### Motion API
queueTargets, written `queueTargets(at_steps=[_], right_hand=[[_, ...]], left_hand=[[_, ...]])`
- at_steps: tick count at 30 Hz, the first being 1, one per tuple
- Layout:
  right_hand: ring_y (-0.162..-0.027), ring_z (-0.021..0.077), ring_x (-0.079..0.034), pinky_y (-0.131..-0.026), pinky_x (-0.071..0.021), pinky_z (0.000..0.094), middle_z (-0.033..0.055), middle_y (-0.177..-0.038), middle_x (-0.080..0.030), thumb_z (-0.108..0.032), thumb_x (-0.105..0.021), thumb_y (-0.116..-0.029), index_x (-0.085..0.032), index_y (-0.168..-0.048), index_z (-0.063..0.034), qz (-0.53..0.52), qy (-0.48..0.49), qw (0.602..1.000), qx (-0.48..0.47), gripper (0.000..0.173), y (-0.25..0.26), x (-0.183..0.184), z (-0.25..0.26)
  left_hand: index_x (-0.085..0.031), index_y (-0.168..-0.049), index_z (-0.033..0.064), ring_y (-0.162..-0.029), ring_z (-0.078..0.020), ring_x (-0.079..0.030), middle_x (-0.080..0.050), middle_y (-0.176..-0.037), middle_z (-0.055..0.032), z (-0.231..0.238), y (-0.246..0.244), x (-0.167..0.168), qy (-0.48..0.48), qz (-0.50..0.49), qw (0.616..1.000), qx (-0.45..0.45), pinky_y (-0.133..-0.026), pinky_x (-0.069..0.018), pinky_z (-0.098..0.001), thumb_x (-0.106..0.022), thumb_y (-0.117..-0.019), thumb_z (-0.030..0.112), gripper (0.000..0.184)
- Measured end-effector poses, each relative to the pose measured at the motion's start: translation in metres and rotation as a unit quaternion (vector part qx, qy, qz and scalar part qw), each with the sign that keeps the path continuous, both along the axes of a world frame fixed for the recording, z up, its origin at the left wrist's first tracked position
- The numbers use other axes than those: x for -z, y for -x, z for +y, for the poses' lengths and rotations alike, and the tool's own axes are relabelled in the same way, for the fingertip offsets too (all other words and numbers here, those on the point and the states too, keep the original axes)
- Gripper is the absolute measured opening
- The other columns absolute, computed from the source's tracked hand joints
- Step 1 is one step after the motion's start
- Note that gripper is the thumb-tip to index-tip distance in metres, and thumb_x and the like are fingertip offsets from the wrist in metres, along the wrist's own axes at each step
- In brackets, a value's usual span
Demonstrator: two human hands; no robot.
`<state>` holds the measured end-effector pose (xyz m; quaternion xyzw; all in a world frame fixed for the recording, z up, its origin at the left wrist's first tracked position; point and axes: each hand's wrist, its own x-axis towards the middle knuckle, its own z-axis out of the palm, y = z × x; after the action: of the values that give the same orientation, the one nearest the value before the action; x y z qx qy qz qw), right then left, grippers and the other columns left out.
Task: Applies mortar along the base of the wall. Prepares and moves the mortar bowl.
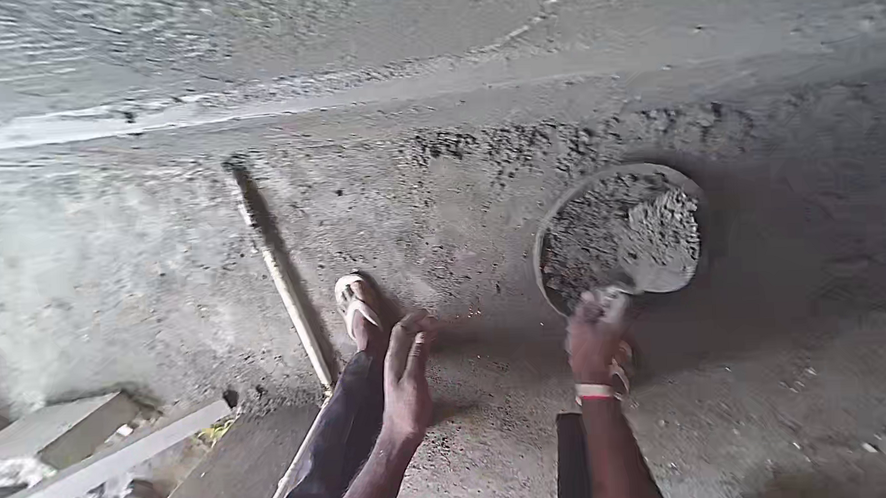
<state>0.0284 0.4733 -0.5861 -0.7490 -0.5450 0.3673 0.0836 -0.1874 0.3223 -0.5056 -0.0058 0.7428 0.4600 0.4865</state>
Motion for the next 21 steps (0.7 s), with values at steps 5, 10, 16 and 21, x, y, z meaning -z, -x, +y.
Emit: queueTargets(at_steps=[5, 10, 16, 21], right_hand=[[-0.072, 0.0092, -0.060, -0.064, -0.0559, 0.0290, 0.0091, -0.104, -0.057, -0.024, -0.046, -0.1095, -0.032, -0.149, 0.0034, -0.015, -0.065, 0.994, 0.091, 0.050, -0.022, -0.002, 0.012], [-0.052, 0.0117, -0.052, -0.047, -0.0520, 0.0313, 0.0059, -0.084, -0.056, -0.024, -0.052, -0.1067, -0.040, -0.144, 0.0020, 0.189, 0.139, 0.971, 0.045, 0.047, 0.065, 0.010, -0.014], [-0.059, 0.0146, -0.052, -0.057, -0.0473, 0.0368, 0.0039, -0.073, -0.056, -0.044, -0.056, -0.1036, -0.066, -0.115, -0.0128, 0.236, 0.354, 0.878, -0.219, 0.035, 0.218, 0.074, -0.031], [-0.071, 0.0251, -0.065, -0.066, -0.0583, 0.0453, 0.0161, -0.095, -0.067, -0.032, -0.057, -0.1049, -0.058, -0.133, -0.0034, 0.150, 0.354, 0.870, -0.307, 0.040, 0.255, 0.108, 0.044]], left_hand=[[-0.050, -0.138, -0.0052, -0.118, -0.0211, -0.062, -0.061, -0.130, -0.0161, -0.003, -0.004, -0.001, 0.008, 0.004, 1.000, 0.007, -0.098, -0.0532, -0.0370, -0.037, -0.1040, 0.016, 0.042], [-0.050, -0.137, -0.0072, -0.116, -0.0204, -0.062, -0.061, -0.128, -0.0174, -0.004, 0.006, -0.003, -0.001, 0.010, 1.000, -0.013, -0.100, -0.0528, -0.0363, -0.037, -0.1043, 0.014, 0.041], [-0.050, -0.138, -0.0066, -0.117, -0.0214, -0.063, -0.061, -0.129, -0.0173, -0.006, 0.019, -0.004, -0.003, 0.017, 0.999, -0.028, -0.100, -0.0539, -0.0368, -0.036, -0.1041, 0.014, 0.041], [-0.049, -0.138, -0.0052, -0.120, -0.0217, -0.063, -0.061, -0.132, -0.0172, -0.002, 0.018, -0.006, 0.020, 0.004, 0.999, -0.032, -0.100, -0.0538, -0.0367, -0.036, -0.1047, 0.014, 0.040]])
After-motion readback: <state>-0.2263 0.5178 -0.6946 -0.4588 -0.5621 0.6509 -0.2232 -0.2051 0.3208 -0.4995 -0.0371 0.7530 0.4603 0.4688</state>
